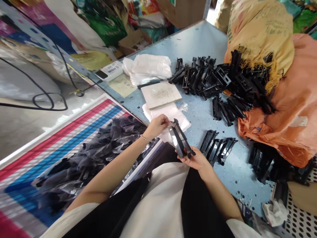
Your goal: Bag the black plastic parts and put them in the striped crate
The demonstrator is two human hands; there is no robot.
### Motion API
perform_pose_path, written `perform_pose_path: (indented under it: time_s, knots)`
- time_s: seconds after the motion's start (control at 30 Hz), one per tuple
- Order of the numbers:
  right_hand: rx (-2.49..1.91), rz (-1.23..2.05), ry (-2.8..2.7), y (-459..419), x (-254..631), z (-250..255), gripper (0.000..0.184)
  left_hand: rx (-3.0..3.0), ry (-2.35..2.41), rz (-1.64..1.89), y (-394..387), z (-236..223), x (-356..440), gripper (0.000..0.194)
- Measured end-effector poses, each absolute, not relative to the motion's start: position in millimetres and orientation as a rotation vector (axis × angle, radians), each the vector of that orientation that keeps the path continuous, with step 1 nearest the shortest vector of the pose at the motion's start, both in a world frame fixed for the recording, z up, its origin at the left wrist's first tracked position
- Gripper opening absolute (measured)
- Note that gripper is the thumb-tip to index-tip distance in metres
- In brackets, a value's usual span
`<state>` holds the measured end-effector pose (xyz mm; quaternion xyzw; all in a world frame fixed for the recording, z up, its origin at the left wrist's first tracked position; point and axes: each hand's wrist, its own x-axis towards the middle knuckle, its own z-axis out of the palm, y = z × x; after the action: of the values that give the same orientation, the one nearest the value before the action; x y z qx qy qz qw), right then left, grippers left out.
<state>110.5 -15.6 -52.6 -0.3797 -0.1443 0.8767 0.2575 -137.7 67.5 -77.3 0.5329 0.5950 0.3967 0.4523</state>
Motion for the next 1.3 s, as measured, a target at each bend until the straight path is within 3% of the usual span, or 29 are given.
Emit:
perform_pose_path:
  time_s: [0.1,0.3,0.5,0.77,0.93,1.1,1.3]
  knots:
    - [-0.975,2.369,-0.240,-19,111,-63,0.025,1.318,1.473,0.989,62,-73,-140,0.020]
    - [-0.996,2.338,-0.181,-19,134,-56,0.013,1.381,1.337,0.839,62,-72,-141,0.014]
    - [-0.875,2.495,-0.121,-23,119,-74,0.022,1.622,1.477,0.833,61,-71,-136,0.011]
    - [-0.749,2.556,0.053,-23,107,-86,0.035,2.026,1.587,0.895,54,-82,-141,0.033]
    - [-0.573,2.580,0.124,-19,100,-78,0.038,2.212,1.402,1.014,39,-84,-126,0.066]
    - [-0.614,2.428,0.020,-13,96,-76,0.032,2.378,1.209,1.075,10,-67,-111,0.075]
    - [-1.138,2.017,-0.636,-14,89,-73,0.028,2.538,0.963,0.980,-19,-47,-96,0.070]
